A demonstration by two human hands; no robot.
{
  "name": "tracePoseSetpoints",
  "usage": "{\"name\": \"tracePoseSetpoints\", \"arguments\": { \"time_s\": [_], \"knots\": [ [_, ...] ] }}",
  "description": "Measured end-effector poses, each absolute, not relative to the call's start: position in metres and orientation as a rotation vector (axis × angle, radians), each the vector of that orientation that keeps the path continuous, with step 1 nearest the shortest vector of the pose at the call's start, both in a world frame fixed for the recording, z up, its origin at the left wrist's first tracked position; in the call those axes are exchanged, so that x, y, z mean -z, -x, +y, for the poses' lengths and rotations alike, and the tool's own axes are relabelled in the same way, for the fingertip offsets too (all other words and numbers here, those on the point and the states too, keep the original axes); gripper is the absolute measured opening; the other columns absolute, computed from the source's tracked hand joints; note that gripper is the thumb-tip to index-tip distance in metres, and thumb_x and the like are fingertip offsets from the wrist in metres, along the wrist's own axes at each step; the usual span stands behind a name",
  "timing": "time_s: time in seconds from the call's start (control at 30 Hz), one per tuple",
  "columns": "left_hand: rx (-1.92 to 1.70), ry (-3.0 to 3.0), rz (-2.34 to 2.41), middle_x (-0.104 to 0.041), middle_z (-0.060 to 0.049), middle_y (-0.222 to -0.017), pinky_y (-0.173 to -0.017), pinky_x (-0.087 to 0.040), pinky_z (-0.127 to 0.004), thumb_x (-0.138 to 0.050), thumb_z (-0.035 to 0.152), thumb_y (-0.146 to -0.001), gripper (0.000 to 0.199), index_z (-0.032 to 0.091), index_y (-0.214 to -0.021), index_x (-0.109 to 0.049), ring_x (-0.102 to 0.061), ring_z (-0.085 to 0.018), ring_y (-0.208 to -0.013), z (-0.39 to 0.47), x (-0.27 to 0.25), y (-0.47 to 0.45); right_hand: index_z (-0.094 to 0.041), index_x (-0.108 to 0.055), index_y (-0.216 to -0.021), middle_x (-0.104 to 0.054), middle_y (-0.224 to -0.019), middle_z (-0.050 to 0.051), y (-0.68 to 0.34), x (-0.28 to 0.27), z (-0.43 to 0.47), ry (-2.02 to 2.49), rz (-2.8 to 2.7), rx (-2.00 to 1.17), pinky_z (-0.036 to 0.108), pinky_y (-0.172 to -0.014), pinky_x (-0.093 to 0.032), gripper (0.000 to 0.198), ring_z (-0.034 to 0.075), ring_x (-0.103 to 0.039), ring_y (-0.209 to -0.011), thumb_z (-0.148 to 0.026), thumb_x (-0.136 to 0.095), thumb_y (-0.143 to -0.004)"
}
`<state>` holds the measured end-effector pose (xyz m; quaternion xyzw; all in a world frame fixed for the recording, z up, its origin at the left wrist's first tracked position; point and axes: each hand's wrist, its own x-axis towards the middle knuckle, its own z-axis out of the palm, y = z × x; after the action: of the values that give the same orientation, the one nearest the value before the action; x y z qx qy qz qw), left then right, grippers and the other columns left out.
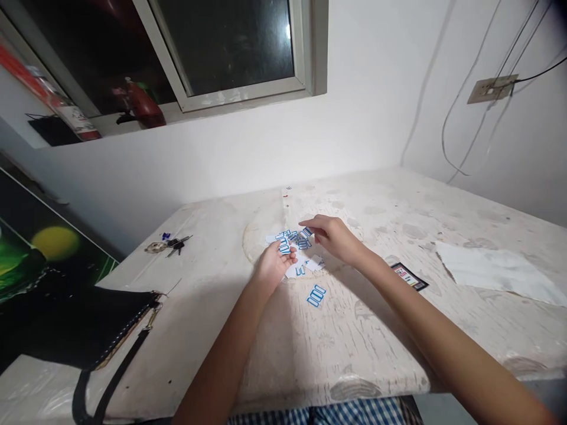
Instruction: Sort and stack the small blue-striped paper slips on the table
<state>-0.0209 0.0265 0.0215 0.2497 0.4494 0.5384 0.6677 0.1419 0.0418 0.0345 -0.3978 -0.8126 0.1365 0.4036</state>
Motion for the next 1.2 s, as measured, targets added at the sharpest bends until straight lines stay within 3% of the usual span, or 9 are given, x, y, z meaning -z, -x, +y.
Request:
{"name": "tracePoseSetpoints", "arguments": {
  "time_s": [0.1,0.2,0.33,0.5,0.7,0.87,1.07,1.2],
  "knots": [
    [-1.13,-0.613,0.983,-0.054,-0.008,-0.063,-0.051,-0.043,-0.025,-0.039,0.024,-0.085,0.021,0.011,-0.077,-0.052,-0.052,-0.014,-0.052,0.025,-0.021,0.019,-0.016,-0.058,-0.109,-0.061,-0.076,0.002,-0.134,-0.034,0.037,0.941,-2.028,-0.454,0.024,-0.062,-0.04,0.035,0.01,-0.053,-0.06,-0.009,-0.04,-0.08],
    [-1.067,-0.644,0.944,-0.053,-0.007,-0.062,-0.053,-0.044,-0.028,-0.039,0.028,-0.085,0.022,0.013,-0.078,-0.052,-0.051,-0.015,-0.051,0.022,-0.019,0.015,-0.015,-0.062,-0.098,-0.061,-0.079,0.003,-0.126,-0.034,0.032,0.88,-2.071,-0.501,0.023,-0.064,-0.041,0.03,0.011,-0.054,-0.067,-0.008,-0.04,-0.08],
    [-1.072,-0.703,0.872,-0.055,-0.008,-0.065,-0.058,-0.047,-0.031,-0.038,0.026,-0.085,0.02,0.012,-0.077,-0.051,-0.055,-0.017,-0.057,0.018,-0.019,0.013,-0.017,-0.063,-0.1,-0.055,-0.08,0.004,-0.12,-0.033,0.026,0.9,-2.186,-0.36,0.022,-0.061,-0.039,0.04,0.011,-0.051,-0.067,0.0,-0.039,-0.073],
    [-1.079,-0.813,0.819,-0.056,-0.008,-0.065,-0.06,-0.047,-0.029,-0.044,0.008,-0.077,0.01,0.011,-0.071,-0.051,-0.056,-0.015,-0.058,0.014,-0.02,0.014,-0.017,-0.05,-0.118,-0.053,-0.089,0.004,-0.121,-0.03,0.021,0.971,-2.289,-0.182,0.021,-0.056,-0.035,0.053,0.011,-0.049,-0.066,0.0,-0.042,-0.068],
    [-1.064,-0.983,0.851,-0.056,-0.006,-0.061,-0.059,-0.047,-0.03,-0.05,0.006,-0.072,0.006,0.012,-0.072,-0.051,-0.057,-0.015,-0.057,0.013,-0.012,0.016,-0.018,-0.048,-0.118,-0.056,-0.094,0.006,-0.121,-0.031,0.021,0.969,-2.374,-0.011,0.024,-0.061,-0.036,0.05,0.017,-0.051,-0.084,-0.001,-0.045,-0.071],
    [-1.056,-1.041,0.894,-0.054,-0.003,-0.058,-0.052,-0.044,-0.027,-0.048,0.009,-0.07,0.006,0.014,-0.072,-0.049,-0.052,-0.012,-0.048,0.014,-0.007,0.013,-0.021,-0.048,-0.118,-0.048,-0.111,0.01,-0.121,-0.032,0.02,1.067,-2.341,0.125,0.023,-0.054,-0.035,0.046,0.018,-0.05,-0.085,-0.004,-0.043,-0.075],
    [-1.037,-1.05,0.979,-0.05,0.0,-0.054,-0.048,-0.041,-0.027,-0.049,0.014,-0.067,0.004,0.015,-0.069,-0.046,-0.047,-0.011,-0.043,0.012,-0.011,0.008,-0.015,-0.059,-0.094,-0.052,-0.087,0.005,-0.123,-0.032,0.025,1.023,-2.445,-0.007,0.023,-0.061,-0.038,0.031,0.016,-0.052,-0.08,-0.002,-0.05,-0.067],
    [-1.068,-1.066,0.971,-0.05,0.001,-0.055,-0.051,-0.042,-0.027,-0.05,0.014,-0.065,0.007,0.016,-0.071,-0.045,-0.048,-0.01,-0.045,0.013,-0.01,0.007,-0.013,-0.059,-0.093,-0.052,-0.088,0.006,-0.122,-0.032,0.028,1.013,-2.401,-0.049,0.022,-0.062,-0.038,0.03,0.015,-0.052,-0.078,0.0,-0.051,-0.067]
  ]
}}
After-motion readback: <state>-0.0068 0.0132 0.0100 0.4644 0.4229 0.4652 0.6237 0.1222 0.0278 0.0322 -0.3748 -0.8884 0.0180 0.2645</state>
